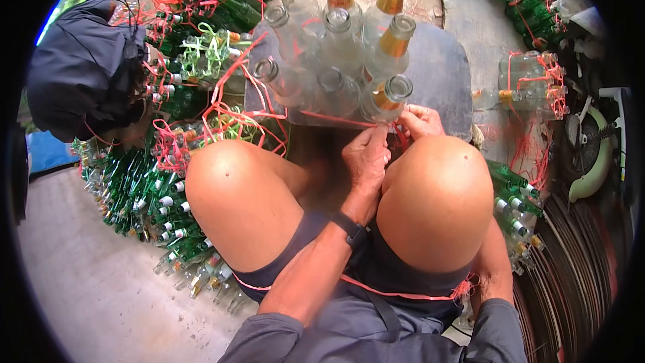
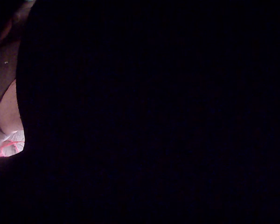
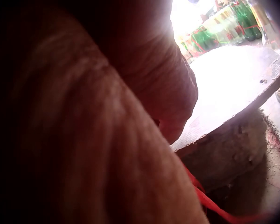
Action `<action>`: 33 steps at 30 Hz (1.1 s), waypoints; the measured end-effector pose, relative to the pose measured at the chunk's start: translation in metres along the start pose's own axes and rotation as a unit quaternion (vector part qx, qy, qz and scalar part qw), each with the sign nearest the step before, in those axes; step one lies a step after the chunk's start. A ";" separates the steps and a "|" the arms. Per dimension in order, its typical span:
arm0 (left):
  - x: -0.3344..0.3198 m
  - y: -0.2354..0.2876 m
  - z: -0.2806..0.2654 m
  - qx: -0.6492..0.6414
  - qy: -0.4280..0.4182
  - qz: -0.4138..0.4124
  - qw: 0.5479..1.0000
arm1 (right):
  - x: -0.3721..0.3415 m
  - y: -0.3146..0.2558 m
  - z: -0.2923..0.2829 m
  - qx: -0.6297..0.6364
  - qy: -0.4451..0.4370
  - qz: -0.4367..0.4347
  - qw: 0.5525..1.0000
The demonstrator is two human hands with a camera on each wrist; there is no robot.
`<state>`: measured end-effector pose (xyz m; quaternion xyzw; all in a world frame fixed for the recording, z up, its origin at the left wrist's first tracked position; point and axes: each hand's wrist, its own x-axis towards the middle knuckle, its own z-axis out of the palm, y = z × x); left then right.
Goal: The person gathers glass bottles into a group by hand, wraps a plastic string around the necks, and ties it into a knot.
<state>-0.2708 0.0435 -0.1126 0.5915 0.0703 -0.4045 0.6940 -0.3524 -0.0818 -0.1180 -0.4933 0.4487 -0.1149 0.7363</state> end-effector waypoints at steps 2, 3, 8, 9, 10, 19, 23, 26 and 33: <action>-0.005 0.006 0.001 -0.019 -0.006 -0.016 1.000 | 0.006 0.000 -0.008 -0.006 -0.002 0.004 1.000; -0.008 0.011 0.002 -0.037 -0.008 -0.037 0.999 | 0.009 -0.001 -0.010 -0.013 -0.003 0.014 1.000; -0.025 0.024 -0.005 -0.012 -0.033 -0.028 0.999 | 0.002 -0.006 -0.024 -0.070 -0.048 0.008 0.996; -0.029 0.030 -0.007 0.000 -0.022 -0.018 1.000 | 0.002 -0.007 -0.029 -0.070 -0.048 0.002 0.996; -0.032 0.036 -0.009 0.011 -0.012 -0.008 1.000 | 0.002 -0.008 -0.035 -0.096 -0.036 -0.019 0.995; -0.070 0.126 -0.020 0.159 -0.032 0.292 0.943 | -0.049 -0.144 -0.053 -0.236 0.062 -0.247 0.938; -0.071 0.158 -0.019 0.245 -0.028 0.401 0.882 | -0.064 -0.201 -0.036 -0.315 0.052 -0.318 0.893; -0.072 0.174 -0.013 0.288 -0.038 0.414 0.862 | -0.066 -0.228 -0.011 -0.359 0.052 -0.367 0.856; -0.048 0.178 -0.007 0.345 -0.059 0.474 0.808 | -0.043 -0.263 0.047 -0.460 0.003 -0.436 0.773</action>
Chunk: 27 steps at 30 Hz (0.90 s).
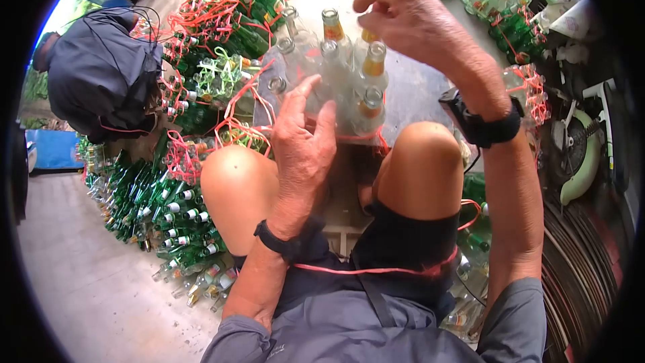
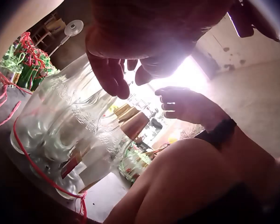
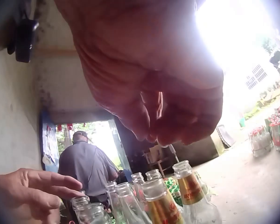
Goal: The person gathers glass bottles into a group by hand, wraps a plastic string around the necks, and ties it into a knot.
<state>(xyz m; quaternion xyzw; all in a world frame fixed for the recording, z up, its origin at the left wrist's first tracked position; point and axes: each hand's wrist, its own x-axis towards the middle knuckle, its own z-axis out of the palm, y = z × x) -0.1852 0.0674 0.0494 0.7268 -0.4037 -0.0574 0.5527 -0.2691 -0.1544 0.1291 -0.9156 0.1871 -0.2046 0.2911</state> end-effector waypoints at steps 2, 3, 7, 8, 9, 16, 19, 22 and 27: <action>0.001 -0.002 0.003 0.022 -0.022 -0.002 1.000 | 0.016 -0.006 0.013 -0.031 0.010 -0.030 0.999; 0.001 -0.004 0.005 0.024 -0.022 -0.015 0.999 | 0.023 -0.011 0.017 -0.068 -0.010 -0.033 0.997; 0.002 -0.009 0.011 0.016 -0.005 -0.001 1.000 | 0.041 -0.005 0.042 -0.137 -0.002 -0.079 0.987; 0.003 -0.010 0.012 0.016 -0.003 0.000 1.000 | 0.044 0.004 0.049 -0.176 0.004 -0.085 0.981; 0.003 -0.010 0.012 0.015 -0.013 -0.012 1.000 | 0.047 0.007 0.053 -0.213 0.009 -0.091 0.973; 0.003 -0.020 0.015 0.060 -0.019 0.027 0.998 | 0.054 0.014 0.069 -0.214 -0.024 -0.040 0.976; 0.004 -0.023 0.015 0.066 -0.024 0.032 0.997 | 0.058 0.019 0.077 -0.226 -0.026 -0.010 0.974; 0.004 -0.021 0.014 0.070 -0.016 0.024 0.997 | 0.060 0.030 0.082 -0.229 0.033 -0.055 0.971; 0.002 -0.022 0.010 0.074 -0.036 0.025 0.996 | 0.062 0.038 0.080 -0.240 0.042 -0.036 0.969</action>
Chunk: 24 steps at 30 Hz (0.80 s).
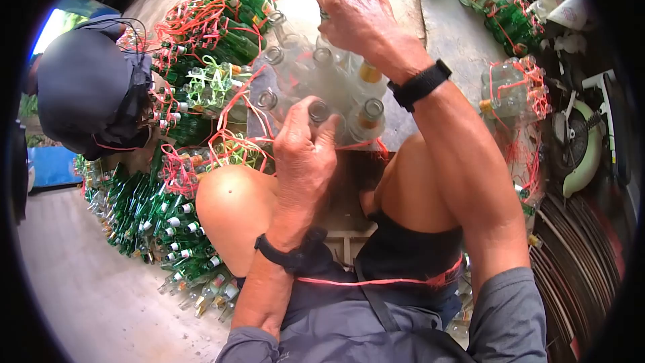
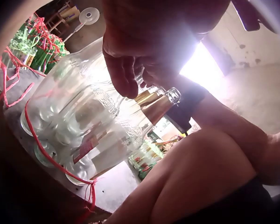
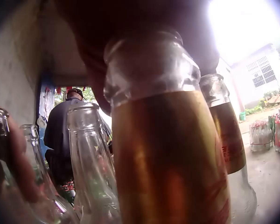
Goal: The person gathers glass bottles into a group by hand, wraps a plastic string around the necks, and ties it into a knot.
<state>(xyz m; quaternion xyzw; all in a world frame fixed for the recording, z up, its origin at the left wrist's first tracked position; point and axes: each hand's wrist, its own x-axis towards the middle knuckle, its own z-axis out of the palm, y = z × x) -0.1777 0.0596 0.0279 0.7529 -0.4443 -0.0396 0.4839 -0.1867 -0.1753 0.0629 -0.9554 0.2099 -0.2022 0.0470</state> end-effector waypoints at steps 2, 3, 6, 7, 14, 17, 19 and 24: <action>-0.001 0.000 -0.002 0.006 -0.008 -0.002 1.000 | 0.000 0.008 0.008 -0.019 0.035 -0.002 0.999; -0.002 -0.001 -0.003 0.006 -0.013 -0.004 1.000 | -0.002 0.007 0.006 -0.018 0.032 0.001 0.999; -0.002 -0.005 -0.003 0.002 -0.003 -0.001 1.000 | 0.001 0.002 -0.007 -0.001 -0.026 0.051 0.998; -0.003 -0.006 -0.004 0.003 -0.006 -0.003 1.000 | 0.001 -0.004 -0.016 0.000 -0.028 0.053 0.998; -0.002 -0.003 -0.009 0.008 -0.026 -0.028 0.999 | 0.005 0.006 -0.006 -0.001 -0.016 0.042 0.999; -0.004 -0.003 -0.010 0.023 -0.016 -0.020 0.999 | 0.004 0.004 -0.006 0.004 -0.015 0.048 0.999; -0.004 -0.002 -0.012 0.017 -0.028 -0.031 0.999 | 0.003 0.002 -0.007 0.017 -0.002 0.040 0.999; -0.004 0.000 -0.012 -0.002 -0.017 -0.025 1.000 | 0.004 0.002 -0.004 0.013 0.016 0.038 0.999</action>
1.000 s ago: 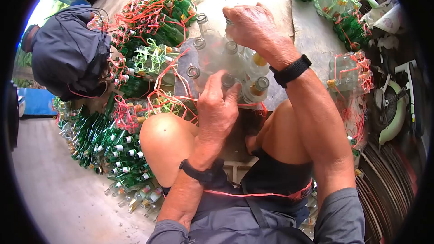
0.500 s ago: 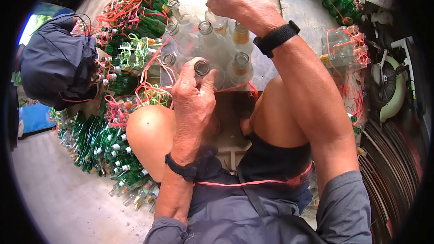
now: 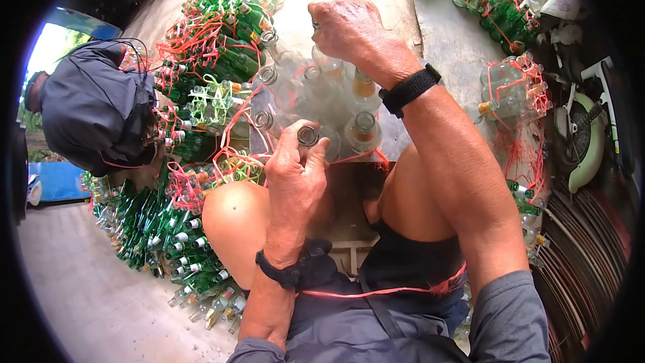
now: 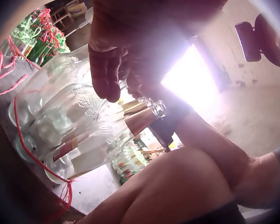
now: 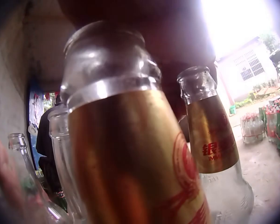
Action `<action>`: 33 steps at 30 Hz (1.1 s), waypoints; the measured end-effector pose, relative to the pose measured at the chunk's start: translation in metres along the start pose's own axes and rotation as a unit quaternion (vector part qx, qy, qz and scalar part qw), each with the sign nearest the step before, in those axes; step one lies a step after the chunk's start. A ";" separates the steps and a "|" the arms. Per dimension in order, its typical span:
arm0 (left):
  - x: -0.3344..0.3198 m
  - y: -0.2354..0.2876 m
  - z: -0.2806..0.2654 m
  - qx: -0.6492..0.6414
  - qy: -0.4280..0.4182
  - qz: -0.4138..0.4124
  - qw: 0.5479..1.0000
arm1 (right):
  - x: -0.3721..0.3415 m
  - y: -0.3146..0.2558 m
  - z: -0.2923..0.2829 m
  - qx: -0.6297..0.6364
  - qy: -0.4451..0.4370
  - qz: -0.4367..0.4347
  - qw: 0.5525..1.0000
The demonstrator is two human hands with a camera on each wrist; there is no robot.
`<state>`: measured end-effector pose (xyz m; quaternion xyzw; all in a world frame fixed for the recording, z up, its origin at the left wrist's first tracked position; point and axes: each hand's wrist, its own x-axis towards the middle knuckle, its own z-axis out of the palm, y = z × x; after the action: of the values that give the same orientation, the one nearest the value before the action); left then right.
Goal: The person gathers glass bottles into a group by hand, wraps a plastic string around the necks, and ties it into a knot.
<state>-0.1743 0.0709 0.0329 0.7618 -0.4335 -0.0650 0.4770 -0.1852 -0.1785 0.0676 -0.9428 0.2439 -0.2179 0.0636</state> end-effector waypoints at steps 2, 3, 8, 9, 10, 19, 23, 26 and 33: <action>0.000 0.000 -0.002 0.002 -0.013 -0.017 1.000 | 0.000 -0.003 -0.003 0.000 -0.012 0.015 1.000; 0.000 0.001 -0.002 0.003 -0.013 -0.016 1.000 | 0.001 -0.003 -0.002 0.000 -0.012 0.015 1.000; -0.002 -0.001 -0.004 0.003 -0.022 -0.016 1.000 | 0.004 -0.001 0.001 0.018 -0.017 0.013 1.000; -0.002 -0.002 -0.003 0.003 -0.023 -0.016 1.000 | 0.004 0.000 0.002 0.019 -0.017 0.014 1.000; -0.002 -0.002 -0.003 0.001 -0.019 -0.016 1.000 | 0.005 0.000 0.003 0.015 -0.016 0.017 1.000; -0.003 -0.001 -0.005 0.001 -0.023 -0.010 1.000 | 0.000 0.004 0.008 0.023 -0.011 0.007 1.000; -0.003 -0.003 -0.003 -0.008 -0.019 -0.003 1.000 | -0.001 -0.005 -0.003 0.039 -0.028 0.012 0.999; -0.004 -0.003 -0.003 -0.020 -0.019 -0.013 1.000 | 0.001 -0.003 -0.004 0.037 -0.053 0.020 0.998; -0.003 0.000 -0.004 -0.018 -0.016 -0.012 1.000 | -0.001 -0.001 0.000 0.040 -0.039 0.022 0.998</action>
<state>-0.1744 0.0761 0.0340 0.7571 -0.4309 -0.0910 0.4825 -0.1854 -0.1772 0.0677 -0.9417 0.2532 -0.1889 0.1155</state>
